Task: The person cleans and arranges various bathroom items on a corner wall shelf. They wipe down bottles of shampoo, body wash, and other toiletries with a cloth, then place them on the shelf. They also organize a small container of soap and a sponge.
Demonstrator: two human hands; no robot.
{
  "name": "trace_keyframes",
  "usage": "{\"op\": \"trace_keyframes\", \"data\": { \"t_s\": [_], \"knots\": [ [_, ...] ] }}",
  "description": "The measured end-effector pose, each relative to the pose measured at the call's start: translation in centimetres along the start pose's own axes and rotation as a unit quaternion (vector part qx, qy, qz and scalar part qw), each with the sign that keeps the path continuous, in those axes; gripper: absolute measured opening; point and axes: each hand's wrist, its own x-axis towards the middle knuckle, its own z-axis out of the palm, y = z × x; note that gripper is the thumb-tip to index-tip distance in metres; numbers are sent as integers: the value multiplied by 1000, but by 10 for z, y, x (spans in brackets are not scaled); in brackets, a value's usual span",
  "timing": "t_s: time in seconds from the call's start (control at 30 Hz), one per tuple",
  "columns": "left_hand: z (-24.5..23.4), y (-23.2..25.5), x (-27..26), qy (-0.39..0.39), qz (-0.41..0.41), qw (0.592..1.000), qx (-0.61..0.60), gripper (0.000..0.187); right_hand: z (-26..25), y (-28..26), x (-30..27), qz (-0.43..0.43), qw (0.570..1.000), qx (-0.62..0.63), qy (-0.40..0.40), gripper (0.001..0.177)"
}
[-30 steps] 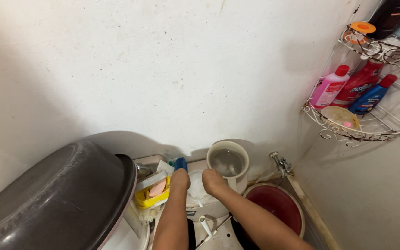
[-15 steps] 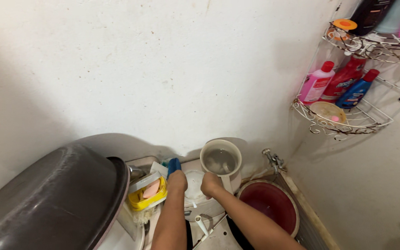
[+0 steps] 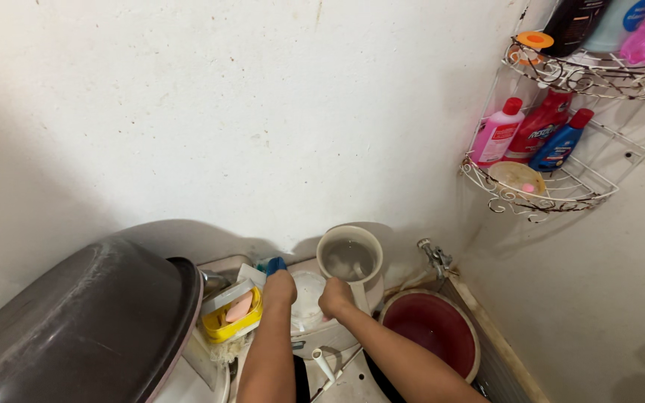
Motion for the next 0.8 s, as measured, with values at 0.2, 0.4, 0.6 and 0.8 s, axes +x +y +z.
{"op": "trace_keyframes", "data": {
  "t_s": [0.2,0.4,0.6,0.8],
  "knots": [
    [-3,0,3,-5,-1,1000,-1,28,3,4,-4,-40,997,28,53,30],
    [-14,-1,4,-8,25,999,30,27,-7,-6,-14,-45,995,68,52,20],
    [-41,9,2,-1,21,999,45,26,-22,-22,-23,-52,988,138,38,20],
    [-22,6,8,2,36,998,49,30,1,-3,0,-75,991,70,87,32]
  ]
}}
